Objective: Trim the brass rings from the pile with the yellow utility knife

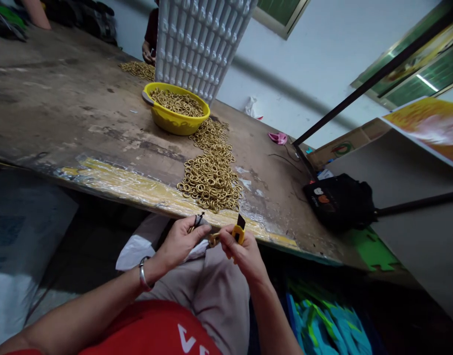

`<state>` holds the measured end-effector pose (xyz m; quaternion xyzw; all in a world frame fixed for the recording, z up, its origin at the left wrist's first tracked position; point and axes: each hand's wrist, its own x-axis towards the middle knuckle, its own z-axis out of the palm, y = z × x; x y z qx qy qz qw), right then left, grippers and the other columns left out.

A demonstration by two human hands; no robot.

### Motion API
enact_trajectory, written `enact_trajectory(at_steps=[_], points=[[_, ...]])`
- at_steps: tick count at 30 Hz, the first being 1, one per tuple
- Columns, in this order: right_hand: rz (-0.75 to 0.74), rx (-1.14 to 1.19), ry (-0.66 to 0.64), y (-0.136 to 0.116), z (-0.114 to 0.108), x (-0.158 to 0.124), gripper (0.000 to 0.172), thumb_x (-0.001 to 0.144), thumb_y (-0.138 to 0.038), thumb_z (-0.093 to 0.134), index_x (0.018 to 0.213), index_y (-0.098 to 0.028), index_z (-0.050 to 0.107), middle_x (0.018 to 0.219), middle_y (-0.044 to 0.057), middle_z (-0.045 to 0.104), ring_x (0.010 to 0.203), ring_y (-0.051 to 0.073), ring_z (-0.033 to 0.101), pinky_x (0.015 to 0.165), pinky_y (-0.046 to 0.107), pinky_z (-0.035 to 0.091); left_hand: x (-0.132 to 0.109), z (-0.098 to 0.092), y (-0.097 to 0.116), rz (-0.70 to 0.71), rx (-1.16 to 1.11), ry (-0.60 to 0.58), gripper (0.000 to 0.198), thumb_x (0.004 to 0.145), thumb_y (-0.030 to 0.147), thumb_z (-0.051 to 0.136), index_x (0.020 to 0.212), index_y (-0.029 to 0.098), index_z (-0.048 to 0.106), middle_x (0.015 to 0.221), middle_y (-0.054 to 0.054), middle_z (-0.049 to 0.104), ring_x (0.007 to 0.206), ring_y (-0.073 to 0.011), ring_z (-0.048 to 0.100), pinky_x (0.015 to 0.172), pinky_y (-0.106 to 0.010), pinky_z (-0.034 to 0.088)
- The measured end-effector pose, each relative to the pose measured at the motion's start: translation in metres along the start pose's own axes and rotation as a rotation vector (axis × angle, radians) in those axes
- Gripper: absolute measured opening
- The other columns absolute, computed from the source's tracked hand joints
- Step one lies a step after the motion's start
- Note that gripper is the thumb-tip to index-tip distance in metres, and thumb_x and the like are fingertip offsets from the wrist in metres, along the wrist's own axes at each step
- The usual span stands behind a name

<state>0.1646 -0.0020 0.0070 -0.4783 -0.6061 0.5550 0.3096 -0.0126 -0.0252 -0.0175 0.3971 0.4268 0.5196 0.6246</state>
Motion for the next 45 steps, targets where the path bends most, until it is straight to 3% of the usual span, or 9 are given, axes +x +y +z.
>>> enact_trajectory(at_steps=[4, 9, 14, 24, 31, 37, 39, 42, 45], points=[[-0.044, -0.012, 0.004, -0.001, 0.002, -0.002, 0.034, 0.086, -0.048, 0.063, 0.072, -0.017, 0.06, 0.054, -0.004, 0.047, 0.045, 0.007, 0.039, 0.043, 0.02, 0.029, -0.003, -0.001, 0.01, 0.022, 0.045, -0.141, 0.028, 0.078, 0.038, 0.071, 0.074, 0.011, 0.063, 0.069, -0.001, 0.059, 0.063, -0.0105, 0.048, 0.057, -0.02, 0.038], [-0.161, -0.063, 0.013, 0.003, 0.003, -0.007, 0.028, 0.089, -0.041, 0.062, 0.073, -0.017, 0.063, 0.06, -0.002, 0.052, 0.053, 0.009, 0.042, 0.049, 0.021, 0.033, -0.006, -0.002, 0.002, -0.195, -0.174, -0.297, 0.03, 0.081, 0.041, 0.068, 0.08, 0.013, 0.058, 0.063, 0.001, 0.059, 0.041, -0.0034, 0.032, 0.04, -0.018, 0.019], [-0.171, -0.095, 0.018, 0.009, 0.002, -0.015, 0.017, 0.091, -0.035, 0.06, 0.088, -0.02, 0.067, 0.064, -0.002, 0.058, 0.057, 0.01, 0.05, 0.053, 0.021, 0.037, -0.007, -0.005, -0.001, -0.298, -0.351, -0.401, 0.026, 0.082, 0.035, 0.069, 0.084, 0.01, 0.061, 0.078, -0.005, 0.062, 0.045, -0.0021, 0.034, 0.04, -0.019, 0.017], [-0.308, -0.591, 0.163, 0.004, 0.011, -0.034, 0.017, 0.089, -0.015, 0.05, 0.094, -0.019, 0.065, 0.083, 0.003, 0.066, 0.074, 0.016, 0.061, 0.067, 0.024, 0.043, -0.012, 0.004, -0.003, -0.101, -0.149, -0.23, 0.029, 0.082, 0.038, 0.068, 0.075, 0.015, 0.053, 0.054, 0.008, 0.037, 0.048, -0.0057, 0.027, 0.044, -0.02, 0.02], [-0.297, -0.838, 0.213, 0.01, 0.014, -0.034, 0.033, 0.075, 0.0, 0.043, 0.095, -0.018, 0.063, 0.085, 0.005, 0.067, 0.08, 0.019, 0.062, 0.07, 0.026, 0.042, -0.015, 0.007, 0.002, 0.025, 0.002, -0.208, 0.027, 0.085, 0.038, 0.064, 0.076, 0.014, 0.055, 0.062, 0.005, 0.039, 0.056, -0.0077, 0.03, 0.05, -0.021, 0.026], [-0.306, -1.017, 0.255, 0.008, 0.015, -0.025, 0.026, 0.078, -0.004, 0.046, 0.094, -0.018, 0.062, 0.081, 0.006, 0.068, 0.072, 0.02, 0.062, 0.064, 0.026, 0.038, -0.014, 0.009, 0.008, 0.101, 0.078, -0.202, 0.018, 0.087, 0.03, 0.06, 0.08, 0.014, 0.058, 0.068, 0.003, 0.044, 0.062, -0.0098, 0.034, 0.055, -0.022, 0.03], [-0.241, -1.091, 0.288, 0.011, 0.005, -0.016, 0.024, 0.08, -0.005, 0.046, 0.093, -0.017, 0.062, 0.08, 0.008, 0.067, 0.07, 0.019, 0.062, 0.063, 0.026, 0.037, -0.015, 0.009, 0.014, 0.136, 0.103, -0.176, 0.013, 0.086, 0.024, 0.059, 0.078, 0.014, 0.057, 0.067, 0.003, 0.043, 0.063, -0.0103, 0.034, 0.056, -0.023, 0.03], [0.039, -1.132, 0.419, 0.016, -0.02, -0.001, 0.019, 0.082, -0.007, 0.046, 0.083, -0.016, 0.063, 0.067, 0.007, 0.062, 0.059, 0.018, 0.057, 0.057, 0.026, 0.033, -0.019, 0.008, 0.024, 0.206, 0.167, -0.191, 0.016, 0.082, 0.016, 0.058, 0.068, 0.015, 0.051, 0.069, 0.002, 0.045, 0.066, -0.0111, 0.037, 0.059, -0.023, 0.031], [0.079, -0.781, 0.459, 0.015, -0.035, 0.005, 0.021, 0.089, -0.027, 0.05, 0.072, -0.017, 0.058, 0.059, 0.002, 0.055, 0.054, 0.015, 0.049, 0.053, 0.025, 0.033, -0.022, 0.004, 0.027, 0.148, 0.116, -0.264, 0.016, 0.083, 0.019, 0.059, 0.069, 0.015, 0.051, 0.068, 0.002, 0.045, 0.062, -0.0096, 0.035, 0.055, -0.023, 0.029]])
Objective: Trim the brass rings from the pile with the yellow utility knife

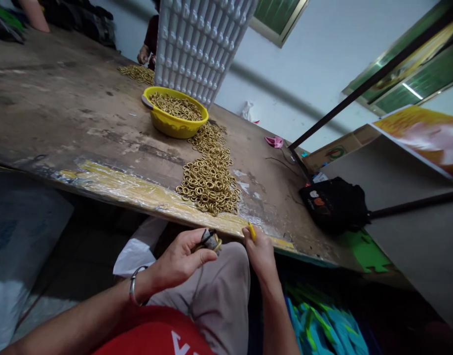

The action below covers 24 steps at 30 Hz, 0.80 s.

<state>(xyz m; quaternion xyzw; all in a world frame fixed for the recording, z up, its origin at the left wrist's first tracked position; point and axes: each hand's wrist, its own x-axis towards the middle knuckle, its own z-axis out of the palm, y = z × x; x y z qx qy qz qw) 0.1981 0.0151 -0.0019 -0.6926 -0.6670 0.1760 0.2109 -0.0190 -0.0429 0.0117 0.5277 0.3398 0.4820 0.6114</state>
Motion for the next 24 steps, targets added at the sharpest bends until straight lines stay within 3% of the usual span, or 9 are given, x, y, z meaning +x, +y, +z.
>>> enact_trajectory(at_steps=[3, 5, 10, 13, 15, 17, 20, 24], points=[[0.016, 0.61, -0.315, -0.017, 0.0, -0.01, 0.035, 0.088, -0.051, 0.053, 0.081, -0.017, 0.06, 0.054, -0.004, 0.047, 0.042, 0.009, 0.035, 0.043, 0.022, 0.029, 0.0, -0.003, -0.008, -0.088, -0.146, -0.024, 0.017, 0.085, 0.029, 0.061, 0.079, 0.015, 0.055, 0.063, 0.005, 0.041, 0.055, -0.0078, 0.029, 0.05, -0.022, 0.024], [0.069, 0.89, -0.445, -0.035, 0.004, -0.022, 0.039, 0.082, -0.055, 0.061, 0.09, -0.017, 0.061, 0.051, -0.008, 0.042, 0.039, 0.007, 0.03, 0.04, 0.02, 0.027, 0.0, -0.005, -0.015, -0.103, -0.189, -0.024, 0.023, 0.084, 0.036, 0.064, 0.083, 0.015, 0.056, 0.062, 0.006, 0.038, 0.053, -0.0073, 0.027, 0.049, -0.022, 0.022], [0.156, 1.169, -0.485, -0.057, 0.015, -0.035, 0.034, 0.071, -0.042, 0.077, 0.085, -0.017, 0.059, 0.049, -0.009, 0.043, 0.039, 0.005, 0.032, 0.04, 0.017, 0.025, -0.001, -0.007, -0.028, -0.112, -0.256, 0.024, 0.035, 0.084, 0.046, 0.064, 0.072, 0.015, 0.051, 0.058, 0.007, 0.032, 0.051, -0.0067, 0.024, 0.047, -0.022, 0.018], [0.106, 1.094, -0.426, -0.056, 0.012, -0.036, 0.029, 0.075, -0.041, 0.074, 0.084, -0.018, 0.06, 0.049, -0.008, 0.046, 0.04, 0.006, 0.034, 0.04, 0.018, 0.027, -0.001, -0.007, -0.031, -0.168, -0.268, 0.095, 0.032, 0.082, 0.043, 0.068, 0.076, 0.015, 0.052, 0.055, 0.008, 0.035, 0.048, -0.0056, 0.024, 0.044, -0.021, 0.018], [-0.004, 0.937, -0.352, -0.056, 0.007, -0.037, 0.022, 0.079, -0.038, 0.071, 0.084, -0.018, 0.063, 0.055, -0.005, 0.051, 0.046, 0.008, 0.043, 0.045, 0.02, 0.036, -0.001, -0.006, -0.032, -0.206, -0.307, 0.127, 0.03, 0.08, 0.039, 0.071, 0.08, 0.016, 0.052, 0.055, 0.009, 0.036, 0.046, -0.0048, 0.024, 0.043, -0.02, 0.017], [-0.154, 0.78, -0.27, -0.057, 0.002, -0.038, 0.014, 0.084, -0.033, 0.067, 0.084, -0.018, 0.066, 0.068, -0.001, 0.06, 0.061, 0.012, 0.054, 0.059, 0.023, 0.045, 0.0, -0.006, -0.033, -0.219, -0.355, 0.126, 0.031, 0.078, 0.037, 0.073, 0.086, 0.016, 0.052, 0.058, 0.008, 0.042, 0.045, -0.0043, 0.026, 0.042, -0.019, 0.018], [-0.348, 0.63, -0.198, -0.058, -0.004, -0.04, 0.01, 0.089, -0.026, 0.06, 0.087, -0.02, 0.067, 0.082, 0.002, 0.064, 0.078, 0.015, 0.059, 0.075, 0.027, 0.047, 0.002, -0.006, -0.034, -0.206, -0.398, 0.078, 0.033, 0.081, 0.039, 0.07, 0.098, 0.017, 0.052, 0.072, 0.002, 0.056, 0.046, -0.0039, 0.031, 0.041, -0.018, 0.019], [-0.468, 0.525, -0.198, -0.057, -0.01, -0.039, 0.011, 0.09, -0.021, 0.055, 0.092, -0.021, 0.066, 0.083, 0.002, 0.062, 0.078, 0.015, 0.059, 0.073, 0.027, 0.047, 0.005, -0.006, -0.034, -0.221, -0.344, 0.063, 0.034, 0.081, 0.046, 0.068, 0.091, 0.015, 0.056, 0.062, 0.006, 0.048, 0.045, -0.0043, 0.029, 0.041, -0.019, 0.018]])
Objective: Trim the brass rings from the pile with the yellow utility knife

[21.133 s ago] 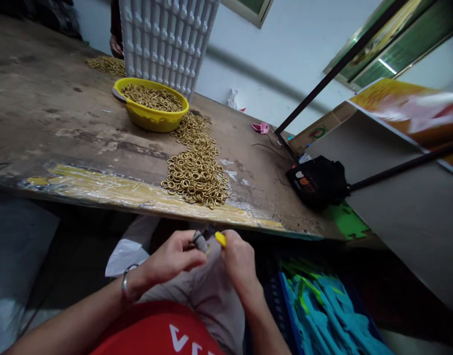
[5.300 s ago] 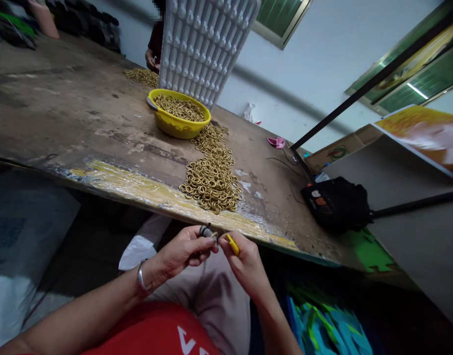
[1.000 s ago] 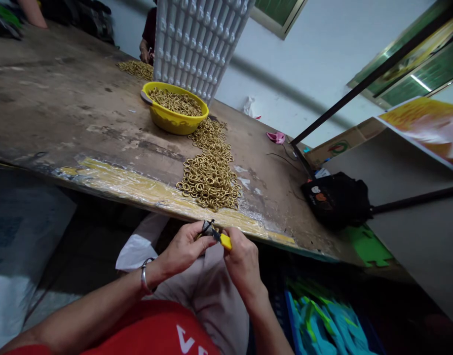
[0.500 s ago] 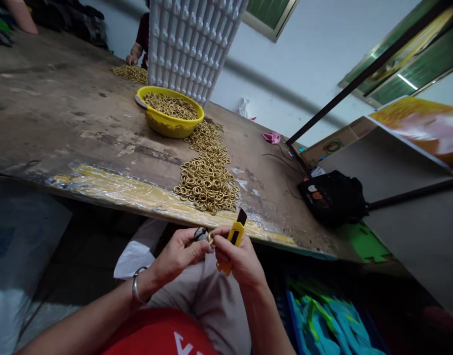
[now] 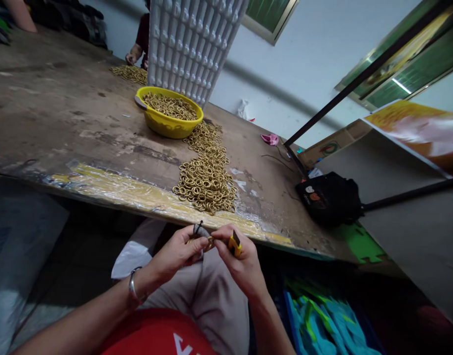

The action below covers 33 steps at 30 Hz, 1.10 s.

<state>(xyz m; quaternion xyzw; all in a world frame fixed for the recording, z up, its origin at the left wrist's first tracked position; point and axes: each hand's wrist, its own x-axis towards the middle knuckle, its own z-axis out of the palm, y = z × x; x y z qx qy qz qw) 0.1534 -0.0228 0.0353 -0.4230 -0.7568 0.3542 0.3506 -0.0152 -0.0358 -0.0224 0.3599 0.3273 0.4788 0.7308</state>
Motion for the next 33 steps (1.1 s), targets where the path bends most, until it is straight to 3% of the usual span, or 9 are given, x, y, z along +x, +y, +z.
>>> enact_trajectory(at_steps=[2, 5, 9, 14, 18, 23, 27, 33], points=[[-0.011, -0.032, -0.009, 0.0, -0.001, 0.0, 0.012, 0.09, -0.02, 0.055, 0.092, -0.021, 0.066, 0.085, 0.003, 0.063, 0.08, 0.015, 0.059, 0.073, 0.026, 0.047, 0.001, 0.001, 0.001, 0.007, 0.065, 0.046, 0.036, 0.078, 0.047, 0.071, 0.082, 0.014, 0.058, 0.055, 0.008, 0.039, 0.045, -0.0045, 0.027, 0.042, -0.019, 0.018], [-0.007, -0.044, -0.01, 0.0, -0.001, 0.0, 0.01, 0.09, -0.02, 0.055, 0.093, -0.02, 0.065, 0.087, 0.003, 0.063, 0.081, 0.015, 0.06, 0.074, 0.026, 0.048, -0.001, 0.002, 0.004, 0.005, 0.073, 0.066, 0.037, 0.076, 0.047, 0.073, 0.076, 0.014, 0.057, 0.053, 0.009, 0.038, 0.045, -0.0042, 0.026, 0.042, -0.019, 0.018], [-0.002, -0.039, 0.0, 0.001, 0.001, -0.003, 0.007, 0.09, -0.02, 0.055, 0.09, -0.021, 0.063, 0.084, 0.002, 0.062, 0.078, 0.014, 0.06, 0.072, 0.024, 0.047, -0.003, 0.001, 0.006, -0.14, -0.064, -0.049, 0.037, 0.079, 0.049, 0.069, 0.077, 0.015, 0.055, 0.055, 0.006, 0.048, 0.04, -0.0031, 0.029, 0.038, -0.019, 0.015], [0.003, -0.035, 0.027, 0.001, 0.004, -0.007, 0.006, 0.09, -0.022, 0.056, 0.088, -0.021, 0.062, 0.084, 0.002, 0.061, 0.077, 0.015, 0.059, 0.071, 0.023, 0.047, -0.005, -0.002, 0.009, -0.287, -0.212, -0.14, 0.032, 0.076, 0.039, 0.075, 0.085, 0.012, 0.061, 0.076, -0.003, 0.061, 0.044, -0.0017, 0.035, 0.039, -0.017, 0.017], [0.06, -0.056, 0.087, 0.0, 0.005, -0.012, 0.009, 0.092, -0.024, 0.054, 0.089, -0.02, 0.062, 0.081, 0.002, 0.062, 0.075, 0.014, 0.059, 0.069, 0.023, 0.047, -0.007, 0.0, 0.009, -0.205, -0.206, -0.114, 0.032, 0.073, 0.036, 0.078, 0.085, 0.01, 0.063, 0.078, -0.004, 0.06, 0.051, -0.0037, 0.038, 0.042, -0.016, 0.021], [0.113, -0.2, 0.069, 0.007, 0.005, -0.02, 0.013, 0.093, -0.023, 0.051, 0.091, -0.02, 0.063, 0.082, 0.002, 0.064, 0.074, 0.015, 0.06, 0.067, 0.023, 0.045, -0.006, 0.002, 0.007, -0.061, -0.115, -0.045, 0.032, 0.077, 0.04, 0.074, 0.08, 0.012, 0.06, 0.056, 0.005, 0.046, 0.048, -0.0052, 0.032, 0.042, -0.018, 0.022], [0.074, -0.317, 0.037, 0.013, 0.008, -0.025, 0.018, 0.085, -0.01, 0.049, 0.094, -0.02, 0.062, 0.084, 0.004, 0.064, 0.076, 0.017, 0.06, 0.067, 0.025, 0.044, -0.006, 0.003, 0.006, -0.013, -0.018, 0.03, 0.032, 0.077, 0.041, 0.073, 0.075, 0.015, 0.054, 0.053, 0.007, 0.042, 0.046, -0.0053, 0.03, 0.043, -0.019, 0.022], [0.031, -0.488, 0.04, 0.018, 0.015, -0.028, 0.032, 0.073, 0.0, 0.044, 0.093, -0.02, 0.06, 0.083, 0.004, 0.062, 0.077, 0.018, 0.06, 0.068, 0.027, 0.042, -0.008, 0.005, 0.001, 0.044, 0.073, 0.016, 0.033, 0.081, 0.044, 0.069, 0.079, 0.015, 0.054, 0.058, 0.007, 0.04, 0.05, -0.0061, 0.029, 0.045, -0.02, 0.023]])
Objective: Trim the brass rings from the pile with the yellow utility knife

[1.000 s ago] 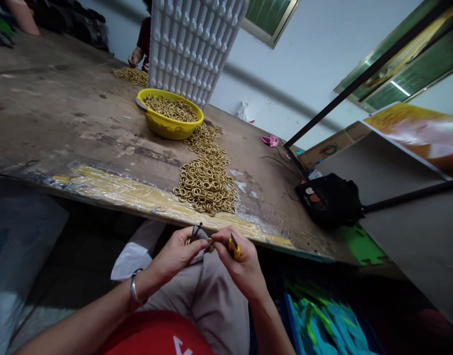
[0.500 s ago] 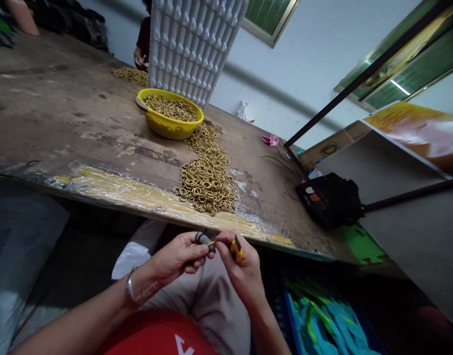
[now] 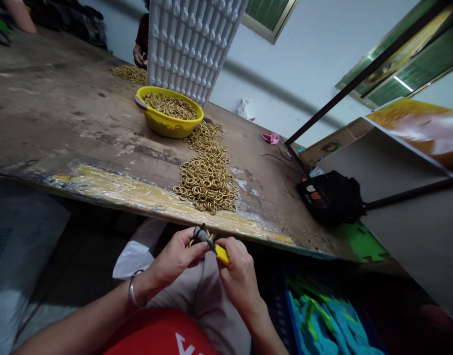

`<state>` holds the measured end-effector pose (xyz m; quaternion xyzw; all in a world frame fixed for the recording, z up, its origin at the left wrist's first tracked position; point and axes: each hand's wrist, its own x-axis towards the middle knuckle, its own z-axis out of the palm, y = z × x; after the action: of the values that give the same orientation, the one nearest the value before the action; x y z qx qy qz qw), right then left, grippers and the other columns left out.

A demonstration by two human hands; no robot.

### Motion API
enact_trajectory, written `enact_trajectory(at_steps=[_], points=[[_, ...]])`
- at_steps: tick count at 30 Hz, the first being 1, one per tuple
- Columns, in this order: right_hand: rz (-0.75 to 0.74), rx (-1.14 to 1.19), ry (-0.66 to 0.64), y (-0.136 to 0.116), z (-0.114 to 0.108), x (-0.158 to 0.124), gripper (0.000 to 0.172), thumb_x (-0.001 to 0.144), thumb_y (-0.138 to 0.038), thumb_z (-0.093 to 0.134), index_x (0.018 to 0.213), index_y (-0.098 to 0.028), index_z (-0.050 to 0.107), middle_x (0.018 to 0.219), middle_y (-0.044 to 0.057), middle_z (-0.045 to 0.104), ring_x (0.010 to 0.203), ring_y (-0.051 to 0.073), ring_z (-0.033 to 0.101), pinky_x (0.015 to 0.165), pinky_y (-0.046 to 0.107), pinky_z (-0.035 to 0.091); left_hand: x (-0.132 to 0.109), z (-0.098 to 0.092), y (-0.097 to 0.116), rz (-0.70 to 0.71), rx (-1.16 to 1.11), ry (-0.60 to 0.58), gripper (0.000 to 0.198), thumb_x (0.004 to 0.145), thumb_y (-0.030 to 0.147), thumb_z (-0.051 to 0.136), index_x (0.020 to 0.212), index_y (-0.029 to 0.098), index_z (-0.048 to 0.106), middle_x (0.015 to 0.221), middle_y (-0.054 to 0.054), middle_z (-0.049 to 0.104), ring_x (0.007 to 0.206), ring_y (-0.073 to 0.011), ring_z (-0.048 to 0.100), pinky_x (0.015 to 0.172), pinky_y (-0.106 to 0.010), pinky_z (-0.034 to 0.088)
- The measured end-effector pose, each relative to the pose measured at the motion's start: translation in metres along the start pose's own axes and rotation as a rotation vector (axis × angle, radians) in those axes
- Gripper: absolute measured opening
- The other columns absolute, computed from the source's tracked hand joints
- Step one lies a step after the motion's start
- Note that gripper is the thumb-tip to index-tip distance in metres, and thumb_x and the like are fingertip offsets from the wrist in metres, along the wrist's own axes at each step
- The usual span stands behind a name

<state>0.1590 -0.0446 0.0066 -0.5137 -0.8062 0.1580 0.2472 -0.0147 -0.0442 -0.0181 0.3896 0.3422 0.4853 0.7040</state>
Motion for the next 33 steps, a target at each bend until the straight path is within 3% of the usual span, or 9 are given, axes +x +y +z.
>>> enact_trajectory(at_steps=[19, 27, 30, 33], points=[[0.011, -0.158, 0.005, 0.003, 0.007, -0.001, 0.036, 0.071, 0.004, 0.042, 0.095, -0.018, 0.059, 0.084, 0.005, 0.06, 0.078, 0.02, 0.056, 0.068, 0.028, 0.038, -0.001, -0.002, -0.001, 0.039, 0.132, -0.029, 0.028, 0.086, 0.04, 0.064, 0.079, 0.015, 0.052, 0.064, 0.006, 0.038, 0.057, -0.008, 0.029, 0.051, -0.021, 0.024], [-0.028, -0.224, -0.025, 0.013, 0.014, 0.002, 0.019, 0.089, -0.008, 0.044, 0.095, -0.018, 0.059, 0.081, 0.004, 0.062, 0.072, 0.018, 0.057, 0.064, 0.027, 0.035, 0.001, -0.005, 0.004, 0.085, 0.249, -0.06, 0.013, 0.084, 0.026, 0.059, 0.078, 0.014, 0.056, 0.068, 0.003, 0.046, 0.062, -0.0102, 0.036, 0.058, -0.022, 0.032], [0.101, -0.373, -0.044, 0.038, 0.013, 0.008, 0.024, 0.085, -0.003, 0.045, 0.097, -0.017, 0.061, 0.083, 0.006, 0.065, 0.07, 0.018, 0.058, 0.062, 0.027, 0.032, -0.005, -0.004, 0.017, 0.112, 0.296, -0.104, 0.011, 0.082, 0.021, 0.059, 0.074, 0.015, 0.055, 0.069, 0.003, 0.046, 0.064, -0.011, 0.038, 0.061, -0.023, 0.034], [0.322, -0.493, -0.017, 0.072, 0.005, 0.019, 0.017, 0.086, -0.008, 0.048, 0.088, -0.017, 0.062, 0.07, 0.004, 0.064, 0.059, 0.017, 0.055, 0.056, 0.027, 0.026, -0.012, -0.009, 0.028, 0.121, 0.382, -0.191, 0.015, 0.08, 0.023, 0.062, 0.07, 0.015, 0.054, 0.072, 0.002, 0.048, 0.069, -0.0121, 0.042, 0.065, -0.023, 0.035]])
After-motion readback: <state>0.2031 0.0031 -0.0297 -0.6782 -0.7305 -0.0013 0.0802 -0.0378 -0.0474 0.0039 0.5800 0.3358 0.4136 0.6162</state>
